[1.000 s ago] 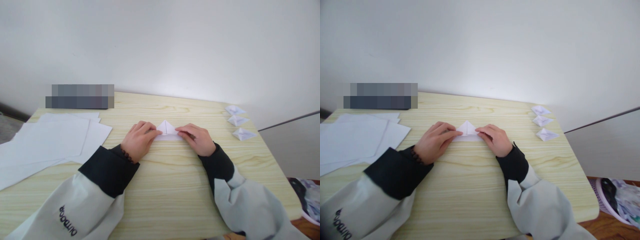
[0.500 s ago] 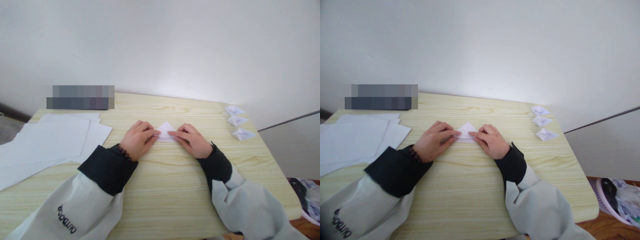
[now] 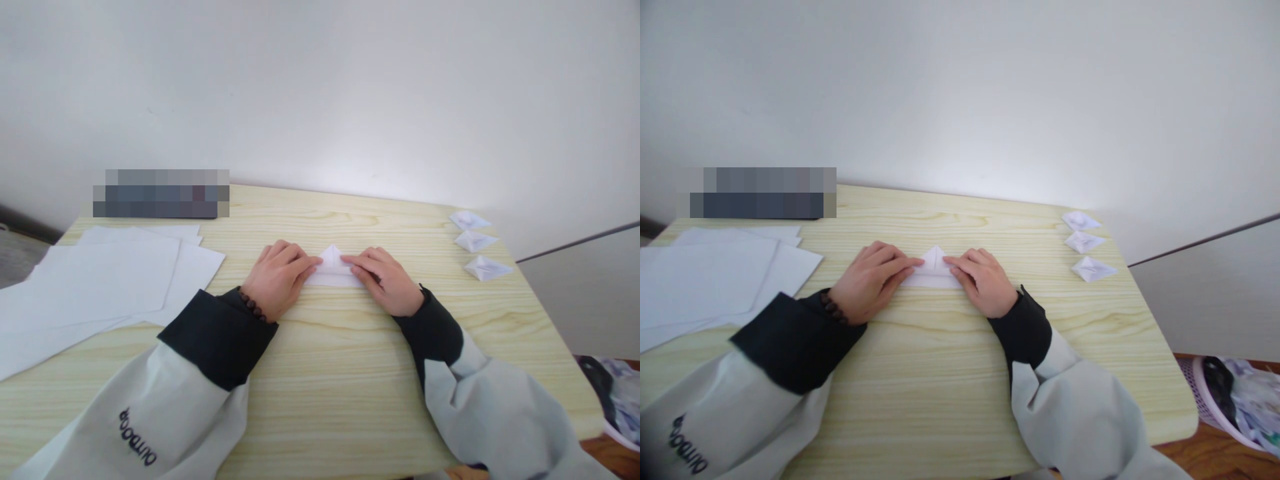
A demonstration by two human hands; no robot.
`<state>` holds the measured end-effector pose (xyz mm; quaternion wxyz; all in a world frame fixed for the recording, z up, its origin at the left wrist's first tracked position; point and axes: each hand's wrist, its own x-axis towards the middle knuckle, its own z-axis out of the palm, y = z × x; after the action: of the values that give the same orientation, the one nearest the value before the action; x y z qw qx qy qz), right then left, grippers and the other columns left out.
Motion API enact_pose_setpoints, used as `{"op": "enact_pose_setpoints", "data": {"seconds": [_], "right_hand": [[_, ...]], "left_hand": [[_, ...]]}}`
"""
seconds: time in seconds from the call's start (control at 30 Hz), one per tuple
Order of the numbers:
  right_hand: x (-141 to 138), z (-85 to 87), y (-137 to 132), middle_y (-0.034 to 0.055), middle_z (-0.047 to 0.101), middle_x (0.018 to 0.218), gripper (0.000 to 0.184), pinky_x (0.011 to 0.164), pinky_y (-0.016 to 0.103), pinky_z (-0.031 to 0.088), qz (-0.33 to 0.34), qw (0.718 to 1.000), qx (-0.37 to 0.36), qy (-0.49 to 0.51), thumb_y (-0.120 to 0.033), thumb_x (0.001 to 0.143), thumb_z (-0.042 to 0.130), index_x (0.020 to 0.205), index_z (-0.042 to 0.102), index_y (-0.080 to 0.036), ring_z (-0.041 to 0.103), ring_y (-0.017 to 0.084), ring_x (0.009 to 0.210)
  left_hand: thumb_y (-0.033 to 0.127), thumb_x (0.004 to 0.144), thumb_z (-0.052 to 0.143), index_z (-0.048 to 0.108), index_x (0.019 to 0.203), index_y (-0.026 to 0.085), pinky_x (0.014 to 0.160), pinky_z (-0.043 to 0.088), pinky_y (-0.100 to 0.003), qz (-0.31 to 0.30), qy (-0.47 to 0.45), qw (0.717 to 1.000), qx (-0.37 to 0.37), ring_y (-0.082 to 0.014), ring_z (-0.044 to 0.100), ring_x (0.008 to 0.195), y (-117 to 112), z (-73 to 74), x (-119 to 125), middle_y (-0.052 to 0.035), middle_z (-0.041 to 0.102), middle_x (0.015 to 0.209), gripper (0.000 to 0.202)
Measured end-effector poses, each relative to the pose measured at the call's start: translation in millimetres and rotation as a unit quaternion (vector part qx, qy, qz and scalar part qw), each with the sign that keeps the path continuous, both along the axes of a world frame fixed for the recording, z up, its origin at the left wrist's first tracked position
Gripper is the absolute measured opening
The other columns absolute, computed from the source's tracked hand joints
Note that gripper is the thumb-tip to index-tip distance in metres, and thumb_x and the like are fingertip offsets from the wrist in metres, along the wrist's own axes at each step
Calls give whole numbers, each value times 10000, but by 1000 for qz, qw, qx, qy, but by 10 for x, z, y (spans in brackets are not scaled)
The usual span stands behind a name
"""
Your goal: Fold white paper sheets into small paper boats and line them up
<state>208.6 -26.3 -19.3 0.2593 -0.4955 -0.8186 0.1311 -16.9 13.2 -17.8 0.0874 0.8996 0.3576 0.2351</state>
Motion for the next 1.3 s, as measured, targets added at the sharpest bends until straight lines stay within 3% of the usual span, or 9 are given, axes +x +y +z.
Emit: {"op": "enact_pose_setpoints", "data": {"seconds": [0.33,0.77,1.3], "right_hand": [[-44,-7,-13,86,568,861,276,767,363,446,-10,999,16,-34,-201,917,398,1080,614,-148,513,201,822],[-84,20,19,71,547,862,260,752,308,468,-33,999,2,9,-194,915,415,1054,632,-158,539,168,810],[-113,-5,14,73,501,948,231,781,312,468,-81,997,0,19,-205,893,453,1069,601,-187,542,174,844]], "left_hand": [[259,900,427,677,994,220,772,406,-375,34,18,999,-15,-213,509,870,-17,33,19,-50,646,861,270],[303,886,459,693,942,213,802,434,-372,85,-13,996,-20,-215,501,851,9,13,47,-49,644,809,257],[286,868,488,689,895,198,863,406,-400,103,-37,993,-53,-228,473,883,35,-3,60,-50,642,815,221]]}}
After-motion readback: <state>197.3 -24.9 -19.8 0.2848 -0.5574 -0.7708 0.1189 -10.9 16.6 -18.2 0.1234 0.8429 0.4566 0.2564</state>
